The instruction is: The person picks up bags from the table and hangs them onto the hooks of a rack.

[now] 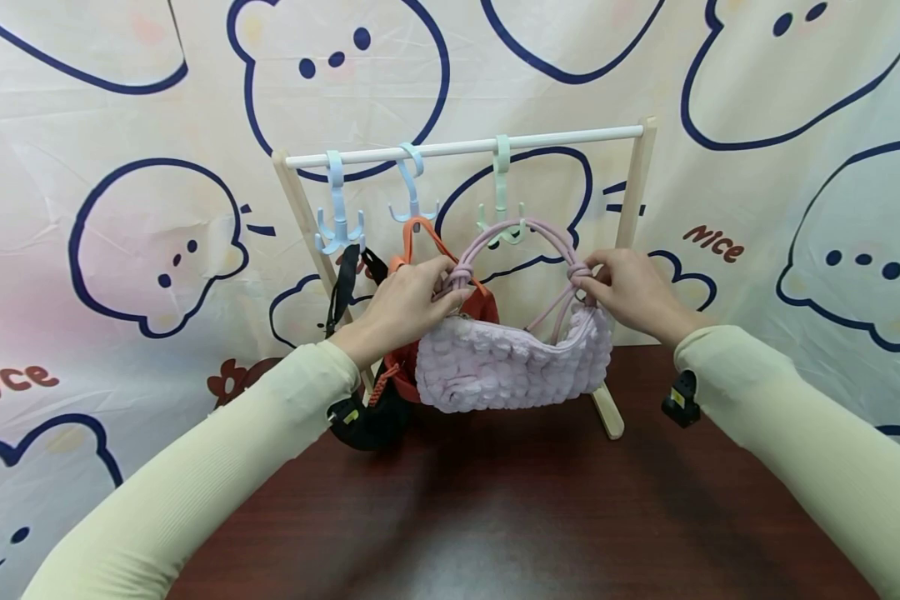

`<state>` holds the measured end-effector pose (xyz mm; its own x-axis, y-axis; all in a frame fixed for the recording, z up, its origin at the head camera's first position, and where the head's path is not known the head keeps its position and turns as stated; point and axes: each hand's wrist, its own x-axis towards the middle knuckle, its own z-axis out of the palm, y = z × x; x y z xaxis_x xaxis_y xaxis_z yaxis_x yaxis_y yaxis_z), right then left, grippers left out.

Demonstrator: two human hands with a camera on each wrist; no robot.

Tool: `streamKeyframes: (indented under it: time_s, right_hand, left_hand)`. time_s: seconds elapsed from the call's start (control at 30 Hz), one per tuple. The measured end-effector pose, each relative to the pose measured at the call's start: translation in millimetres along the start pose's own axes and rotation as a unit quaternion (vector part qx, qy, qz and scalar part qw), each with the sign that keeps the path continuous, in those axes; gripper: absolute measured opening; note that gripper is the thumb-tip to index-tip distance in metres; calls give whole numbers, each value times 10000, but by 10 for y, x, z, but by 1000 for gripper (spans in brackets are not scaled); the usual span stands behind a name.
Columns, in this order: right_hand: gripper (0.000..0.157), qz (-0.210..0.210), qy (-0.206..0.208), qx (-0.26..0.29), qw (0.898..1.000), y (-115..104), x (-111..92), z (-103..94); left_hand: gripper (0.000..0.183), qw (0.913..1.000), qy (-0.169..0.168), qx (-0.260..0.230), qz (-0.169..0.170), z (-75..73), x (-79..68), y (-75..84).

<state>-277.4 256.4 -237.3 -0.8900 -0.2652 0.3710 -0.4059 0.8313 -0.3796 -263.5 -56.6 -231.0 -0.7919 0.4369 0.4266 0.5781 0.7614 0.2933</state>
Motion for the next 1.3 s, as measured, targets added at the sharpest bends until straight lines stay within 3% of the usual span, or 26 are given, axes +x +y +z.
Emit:
streamKeyframes:
  time_s: [0.9,1.3]
  right_hand:
    - [26,-56,65,-60,9999,38,-28,100]
    - [24,-90,68,-42,9999,35,-32,120]
  left_hand:
    - [29,9997,-132,-78,-185,103,-67,-39]
    - [31,9999,-113,-48,-108,139,-81,-59]
